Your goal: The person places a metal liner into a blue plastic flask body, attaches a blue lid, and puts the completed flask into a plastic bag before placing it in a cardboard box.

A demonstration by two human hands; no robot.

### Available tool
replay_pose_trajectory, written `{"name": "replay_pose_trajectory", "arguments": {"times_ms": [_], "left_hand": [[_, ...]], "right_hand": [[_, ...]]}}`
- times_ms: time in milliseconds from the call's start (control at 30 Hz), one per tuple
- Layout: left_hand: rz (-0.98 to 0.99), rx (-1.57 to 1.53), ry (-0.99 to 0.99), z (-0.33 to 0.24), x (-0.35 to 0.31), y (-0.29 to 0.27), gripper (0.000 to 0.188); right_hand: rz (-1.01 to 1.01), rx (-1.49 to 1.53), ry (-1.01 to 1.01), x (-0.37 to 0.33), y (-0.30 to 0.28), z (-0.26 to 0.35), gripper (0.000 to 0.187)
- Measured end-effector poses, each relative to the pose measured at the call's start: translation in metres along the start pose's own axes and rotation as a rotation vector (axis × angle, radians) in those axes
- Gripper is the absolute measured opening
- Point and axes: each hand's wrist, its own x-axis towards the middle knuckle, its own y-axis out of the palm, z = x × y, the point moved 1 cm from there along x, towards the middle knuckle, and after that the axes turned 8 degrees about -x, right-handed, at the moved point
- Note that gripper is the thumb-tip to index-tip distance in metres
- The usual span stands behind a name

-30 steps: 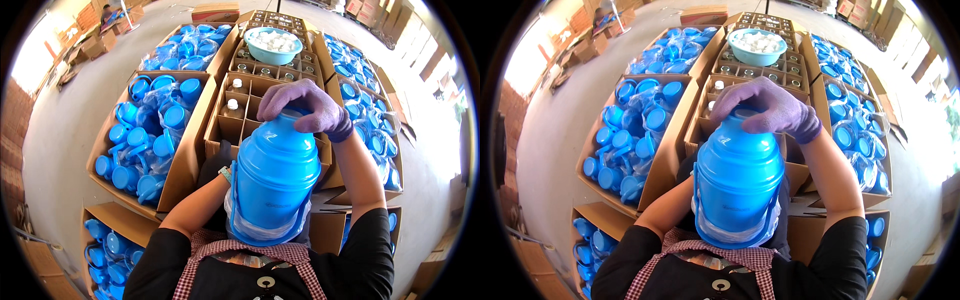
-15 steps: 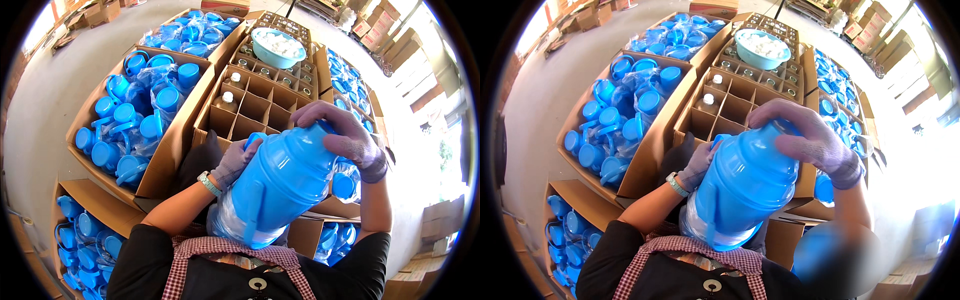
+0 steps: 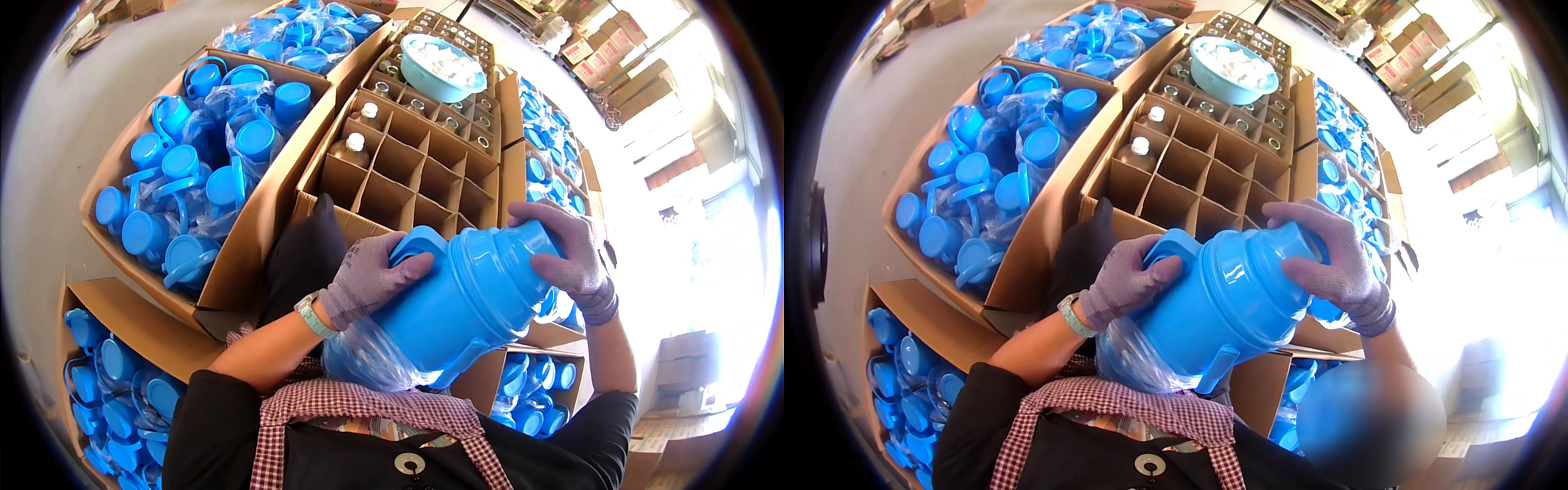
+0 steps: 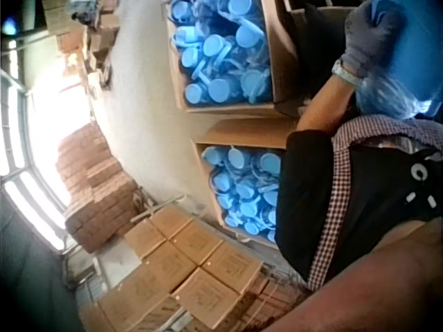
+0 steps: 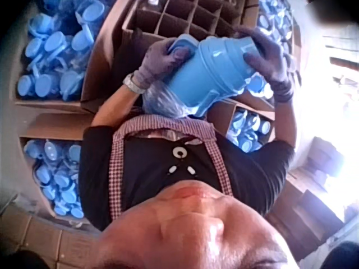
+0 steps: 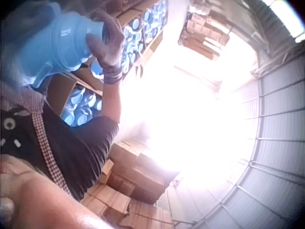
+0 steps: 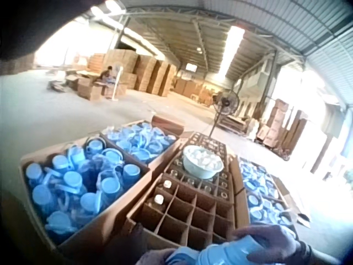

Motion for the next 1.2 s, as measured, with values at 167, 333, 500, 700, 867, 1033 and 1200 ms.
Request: {"name": "replay_pose_trajectory", "arguments": {"times_ms": [167, 333, 500, 700, 867, 1033, 1200], "left_hand": [[0.033, -0.106, 0.053, 0.005, 0.003, -0.006, 0.097], [0.179, -0.229, 0.089, 0.021, 0.02, -0.012, 0.095], [0.608, -0.375, 0.08, 0.059, 0.066, -0.001, 0.086], [0.239, -0.356, -0.03, 0.067, 0.053, 0.0, 0.068], [-0.217, 0.15, -0.008, -0.029, -0.024, 0.024, 0.06], [0.205, -0.367, -0.112, -0.035, -0.046, -0.018, 0.083], [0.359, -0.676, -0.172, -0.022, -0.04, -0.035, 0.088]], "right_hand": [[0.067, -0.114, -0.315, 0.01, -0.006, -0.01, 0.074], [0.135, -0.076, -0.665, 0.018, -0.003, 0.003, 0.066], [0.243, -0.048, -0.999, 0.028, 0.014, 0.061, 0.057], [0.015, -0.106, -0.251, 0.029, 0.017, 0.035, 0.054], [0.149, -0.243, 0.084, 0.023, -0.003, -0.03, 0.061], [0.286, -0.232, -0.399, 0.018, -0.018, 0.039, 0.084], [0.192, -0.468, -0.587, 0.023, -0.004, 0.057, 0.06]]}}
